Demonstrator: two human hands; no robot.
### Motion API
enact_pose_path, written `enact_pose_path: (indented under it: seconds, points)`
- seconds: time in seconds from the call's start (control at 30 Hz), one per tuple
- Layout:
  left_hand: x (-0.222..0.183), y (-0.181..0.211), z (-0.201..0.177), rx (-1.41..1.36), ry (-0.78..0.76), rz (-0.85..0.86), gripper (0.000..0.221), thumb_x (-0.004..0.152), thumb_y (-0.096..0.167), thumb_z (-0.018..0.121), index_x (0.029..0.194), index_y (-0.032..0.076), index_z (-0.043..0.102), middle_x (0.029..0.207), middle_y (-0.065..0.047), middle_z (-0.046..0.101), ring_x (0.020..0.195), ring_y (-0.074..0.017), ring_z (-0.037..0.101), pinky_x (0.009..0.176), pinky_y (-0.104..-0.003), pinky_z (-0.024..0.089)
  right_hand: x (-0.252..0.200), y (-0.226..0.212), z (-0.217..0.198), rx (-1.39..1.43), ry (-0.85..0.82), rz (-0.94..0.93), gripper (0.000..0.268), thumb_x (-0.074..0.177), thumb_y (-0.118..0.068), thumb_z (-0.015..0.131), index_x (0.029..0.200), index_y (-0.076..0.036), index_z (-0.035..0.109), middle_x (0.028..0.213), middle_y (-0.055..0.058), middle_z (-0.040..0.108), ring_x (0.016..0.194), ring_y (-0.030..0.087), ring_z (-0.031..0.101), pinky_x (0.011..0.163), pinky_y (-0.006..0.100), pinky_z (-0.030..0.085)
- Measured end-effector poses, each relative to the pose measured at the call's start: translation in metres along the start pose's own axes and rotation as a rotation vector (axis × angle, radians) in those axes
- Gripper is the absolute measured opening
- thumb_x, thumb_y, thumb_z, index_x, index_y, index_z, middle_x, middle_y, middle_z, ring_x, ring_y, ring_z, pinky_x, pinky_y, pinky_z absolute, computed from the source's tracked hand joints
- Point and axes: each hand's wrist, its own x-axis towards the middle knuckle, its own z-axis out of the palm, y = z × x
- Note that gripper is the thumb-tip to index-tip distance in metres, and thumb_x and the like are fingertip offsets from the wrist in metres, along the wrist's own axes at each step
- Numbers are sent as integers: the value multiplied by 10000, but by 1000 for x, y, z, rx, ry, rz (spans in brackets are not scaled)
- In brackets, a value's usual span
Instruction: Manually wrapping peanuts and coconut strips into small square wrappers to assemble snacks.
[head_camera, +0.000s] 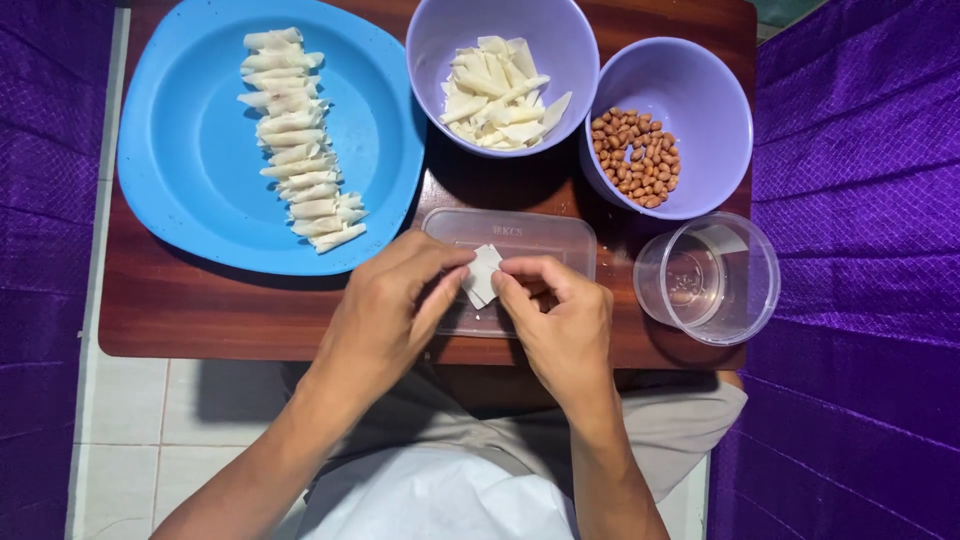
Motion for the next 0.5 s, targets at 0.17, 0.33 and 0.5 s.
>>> enact_pose_path:
  seconds: [0.17, 0.33, 0.5]
  points:
    - [-3, -3, 9, 58, -50, -8, 142, 967, 99, 653, 1047, 54, 761, 895, -146, 676, 824, -371, 680, 690, -438, 554, 6, -3, -4, -157, 9, -107, 71, 816, -127, 843, 882, -141, 821, 675, 26, 754, 578, 94, 679, 499, 212, 563]
    - [-6, -8, 19, 155, -93, -19, 133, 959, 95, 661, 1016, 50, 772, 918, -134, 657, 859, -351, 662, 717, -438, 550, 7, -3, -5, -201, -5, -152, 56, 822, -137, 847, 866, -136, 813, 666, 25, 739, 581, 105, 674, 503, 218, 562]
    - [-9, -10, 26, 284, -103, -27, 160, 991, 188, 628, 1010, 95, 757, 933, -64, 584, 873, -286, 604, 670, -382, 538, 6, -9, -5, -261, -32, -268, 43, 834, -110, 815, 871, -99, 796, 696, 100, 721, 618, 246, 708, 521, 342, 564]
